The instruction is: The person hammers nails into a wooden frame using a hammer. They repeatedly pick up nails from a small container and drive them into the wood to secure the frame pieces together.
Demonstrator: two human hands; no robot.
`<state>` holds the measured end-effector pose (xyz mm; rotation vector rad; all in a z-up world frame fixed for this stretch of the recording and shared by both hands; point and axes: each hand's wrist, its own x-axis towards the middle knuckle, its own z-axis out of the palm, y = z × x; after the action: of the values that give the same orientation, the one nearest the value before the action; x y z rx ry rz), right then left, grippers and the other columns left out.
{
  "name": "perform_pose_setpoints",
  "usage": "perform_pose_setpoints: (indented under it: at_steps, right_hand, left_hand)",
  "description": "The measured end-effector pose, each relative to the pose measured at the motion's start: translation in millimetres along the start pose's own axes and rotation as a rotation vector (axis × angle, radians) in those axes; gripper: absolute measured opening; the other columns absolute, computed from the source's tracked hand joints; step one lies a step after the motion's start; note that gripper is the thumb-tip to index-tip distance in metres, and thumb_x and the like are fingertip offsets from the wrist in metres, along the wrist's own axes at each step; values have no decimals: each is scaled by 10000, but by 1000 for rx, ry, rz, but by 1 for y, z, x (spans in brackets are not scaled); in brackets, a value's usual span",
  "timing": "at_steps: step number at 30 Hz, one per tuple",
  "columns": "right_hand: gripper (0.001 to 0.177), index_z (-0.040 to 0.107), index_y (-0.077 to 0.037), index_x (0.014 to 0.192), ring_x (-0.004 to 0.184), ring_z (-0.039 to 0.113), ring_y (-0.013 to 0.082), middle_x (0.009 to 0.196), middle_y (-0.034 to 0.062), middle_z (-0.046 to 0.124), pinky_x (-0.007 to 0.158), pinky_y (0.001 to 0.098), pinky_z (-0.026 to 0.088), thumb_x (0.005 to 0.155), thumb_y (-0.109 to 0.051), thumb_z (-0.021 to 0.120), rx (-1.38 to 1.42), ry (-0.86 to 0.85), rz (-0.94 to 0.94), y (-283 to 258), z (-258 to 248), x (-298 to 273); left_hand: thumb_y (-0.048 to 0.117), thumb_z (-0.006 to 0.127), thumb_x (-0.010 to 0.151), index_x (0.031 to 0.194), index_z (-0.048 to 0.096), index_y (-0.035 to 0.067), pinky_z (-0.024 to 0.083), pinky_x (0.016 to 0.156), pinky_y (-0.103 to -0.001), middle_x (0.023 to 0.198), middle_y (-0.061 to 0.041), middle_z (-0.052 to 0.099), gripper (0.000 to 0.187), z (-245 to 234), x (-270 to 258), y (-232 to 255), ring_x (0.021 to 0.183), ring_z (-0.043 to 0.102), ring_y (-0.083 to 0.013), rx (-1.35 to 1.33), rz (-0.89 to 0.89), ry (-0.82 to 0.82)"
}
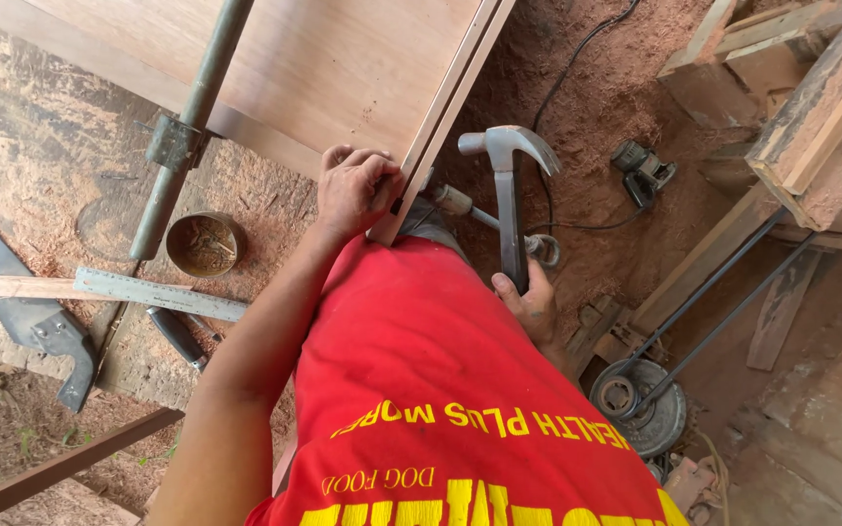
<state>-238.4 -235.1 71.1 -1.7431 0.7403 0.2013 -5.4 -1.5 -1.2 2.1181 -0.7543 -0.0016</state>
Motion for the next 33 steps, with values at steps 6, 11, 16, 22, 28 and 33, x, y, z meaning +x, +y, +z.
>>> perform_pose_setpoints:
  at_steps: [6, 11, 16, 22, 28, 33]
  right_hand:
    - [665, 565, -2, 1325, 757, 609, 117, 845, 12, 621, 653, 327, 531, 914, -513, 675, -19, 10, 31, 6, 2, -7]
    - [681, 564, 2, 1333, 804, 628, 124, 875, 14, 636, 687, 336, 545, 925, -533, 663, -30, 19, 30, -2, 7, -16]
    - [686, 569, -11, 1330, 789, 620, 133, 857, 19, 619, 667, 345, 546, 915, -549, 658, -26, 27, 72, -3, 10, -21]
    - [667, 583, -3, 1274, 765, 603, 132, 829, 15, 592, 647, 351, 541, 915, -560, 657, -41, 7, 89, 6, 8, -17]
    - [688, 559, -2, 1300, 795, 595, 120, 859, 1, 580, 671, 339, 535, 915, -563, 666, -18, -10, 19, 10, 5, -13]
    - [701, 562, -5, 1319, 760, 600, 117, 827, 1, 579, 641, 339, 529, 909, -564, 665, -27, -13, 28, 5, 6, -12]
  left_hand:
    - [236, 763, 936, 965, 713, 150, 410, 1040, -412, 1055, -12, 768, 103, 3, 0, -3, 974, 713, -194, -5, 18, 33]
    - [229, 769, 933, 960, 710, 148, 413, 1041, -413, 1048, -10, 767, 104, 3, -2, -1, 972, 715, -194, -8, 28, 49]
    - [216, 777, 924, 955, 709, 147, 417, 1043, -413, 1045, -7, 767, 102, 3, -3, -2, 971, 717, -188, -13, 21, 49]
    - [204, 777, 904, 942, 706, 154, 418, 1047, -417, 1060, -5, 768, 95, 2, -4, -4, 983, 720, -179, -34, 30, 48]
    - [204, 766, 914, 945, 701, 161, 412, 1056, -429, 1071, -3, 765, 83, 2, -3, -6, 1006, 721, -176, -50, 29, 28]
    - [212, 758, 920, 942, 705, 174, 410, 1058, -436, 1081, 3, 766, 69, 1, -4, -5, 1007, 718, -170, -15, 34, 10]
